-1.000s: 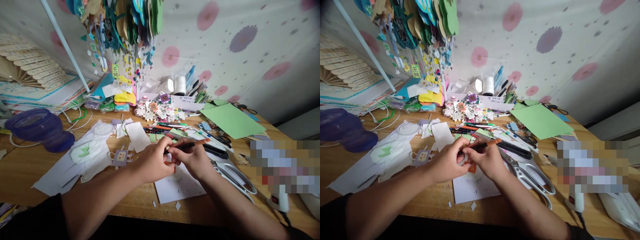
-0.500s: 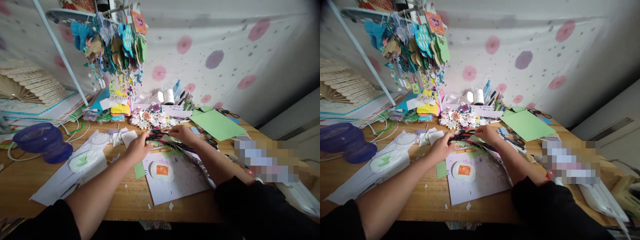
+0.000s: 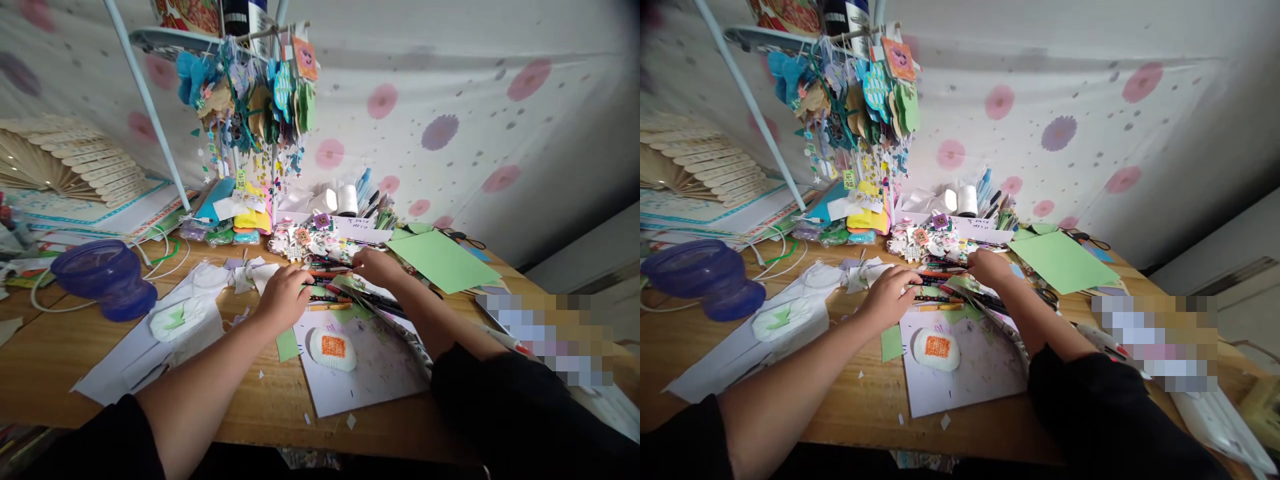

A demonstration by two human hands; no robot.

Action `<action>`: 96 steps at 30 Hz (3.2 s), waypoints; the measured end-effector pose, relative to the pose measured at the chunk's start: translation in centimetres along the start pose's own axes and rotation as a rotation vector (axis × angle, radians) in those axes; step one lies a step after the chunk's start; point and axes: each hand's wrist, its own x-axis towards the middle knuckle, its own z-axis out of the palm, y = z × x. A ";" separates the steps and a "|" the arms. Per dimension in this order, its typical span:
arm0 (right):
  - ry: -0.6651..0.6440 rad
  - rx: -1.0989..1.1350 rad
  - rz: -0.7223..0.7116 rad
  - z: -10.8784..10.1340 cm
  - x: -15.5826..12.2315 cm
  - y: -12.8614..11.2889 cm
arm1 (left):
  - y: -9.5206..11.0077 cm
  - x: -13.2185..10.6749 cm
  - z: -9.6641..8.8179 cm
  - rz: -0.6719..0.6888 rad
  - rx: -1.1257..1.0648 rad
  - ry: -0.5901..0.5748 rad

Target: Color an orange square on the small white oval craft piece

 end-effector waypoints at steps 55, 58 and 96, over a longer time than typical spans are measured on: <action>-0.011 0.942 -0.205 6.6 -13.7 0.1 | 2.7 -1.8 1.0 0.227 0.204 -0.642; 0.011 0.999 -0.188 6.7 -13.7 0.2 | 2.6 -1.8 1.1 0.210 0.197 -0.650; 0.077 0.881 -0.125 6.4 -13.1 -1.3 | 2.5 -1.6 1.0 0.166 0.142 -0.640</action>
